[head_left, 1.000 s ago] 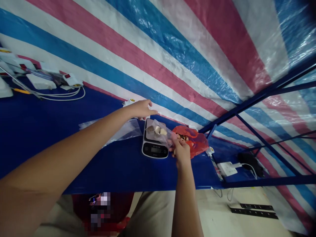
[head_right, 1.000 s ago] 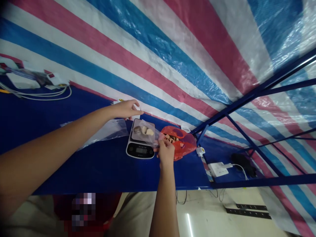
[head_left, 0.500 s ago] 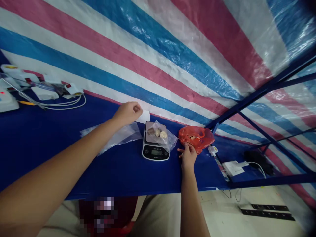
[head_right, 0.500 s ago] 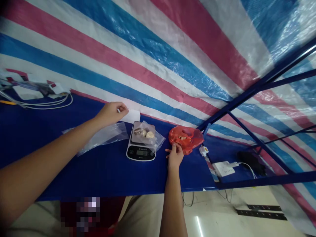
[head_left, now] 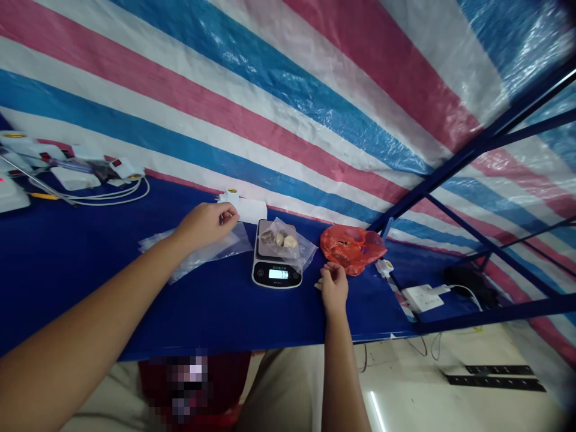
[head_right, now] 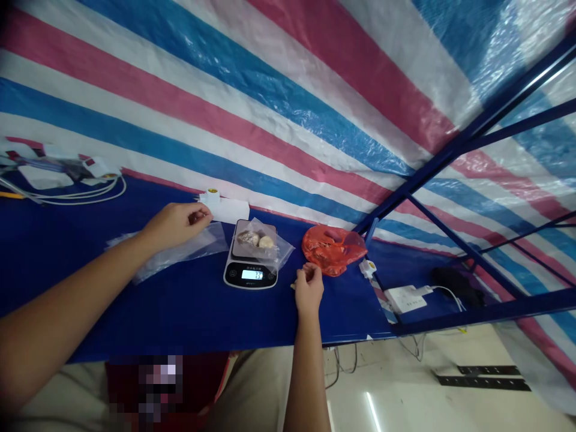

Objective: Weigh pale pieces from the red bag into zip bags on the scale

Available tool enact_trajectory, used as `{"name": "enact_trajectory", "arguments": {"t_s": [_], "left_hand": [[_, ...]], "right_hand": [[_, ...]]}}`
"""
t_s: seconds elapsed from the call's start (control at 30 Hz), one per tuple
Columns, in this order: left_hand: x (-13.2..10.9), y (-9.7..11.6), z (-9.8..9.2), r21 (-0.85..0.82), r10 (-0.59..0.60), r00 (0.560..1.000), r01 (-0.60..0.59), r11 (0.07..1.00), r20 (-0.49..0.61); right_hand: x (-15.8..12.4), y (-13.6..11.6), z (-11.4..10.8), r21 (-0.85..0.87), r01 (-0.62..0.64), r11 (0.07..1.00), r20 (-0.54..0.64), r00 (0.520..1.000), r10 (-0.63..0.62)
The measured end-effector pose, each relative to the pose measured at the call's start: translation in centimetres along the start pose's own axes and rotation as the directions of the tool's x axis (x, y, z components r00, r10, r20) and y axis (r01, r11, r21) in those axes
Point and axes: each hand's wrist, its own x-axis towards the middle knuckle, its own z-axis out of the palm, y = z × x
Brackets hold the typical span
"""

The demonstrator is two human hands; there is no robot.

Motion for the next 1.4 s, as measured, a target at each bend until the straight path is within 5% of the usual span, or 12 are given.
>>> {"name": "enact_trajectory", "arguments": {"t_s": [0.1, 0.2, 0.3, 0.57, 0.93, 1.13, 1.4], "left_hand": [[0.1, -0.1, 0.0, 0.021, 0.011, 1.000, -0.011, 1.000, 0.005], [0.1, 0.0, -0.1, 0.039, 0.025, 1.000, -0.025, 0.999, 0.010], [0.0, 0.3, -0.4, 0.050, 0.033, 0.999, -0.034, 0.998, 0.027], [-0.2, 0.9, -0.4, 0.074, 0.052, 0.998, -0.055, 0.996, 0.038], [-0.8, 1.8, 0.3, 0.093, 0.146, 0.988, -0.151, 0.984, 0.051], [-1.9, 3.1, 2.4, -0.069, 0.425, 0.905, -0.423, 0.904, 0.021], [-2.8, 3.6, 4.1, -0.058, 0.459, 0.880, -0.455, 0.888, 0.120]], "right_hand": [[-1.5, 0.0, -1.2, -0.178, 0.164, 0.970, 0.034, 0.986, -0.160], [-3.1, 0.2, -2.4, -0.434, 0.369, 0.822, 0.117, 0.928, -0.354], [-3.9, 0.5, -3.2, -0.504, 0.416, 0.757, 0.167, 0.907, -0.387], [-4.4, 0.5, -3.6, -0.393, 0.214, 0.894, 0.052, 0.976, -0.211], [-2.1, -2.5, -1.9, -0.141, 0.221, 0.965, 0.142, 0.969, -0.202], [-1.0, -2.7, -0.7, -0.192, 0.154, 0.969, 0.209, 0.971, -0.113], [-1.3, -1.2, 0.0, 0.037, -0.021, 0.999, 0.236, 0.972, 0.012]]}}
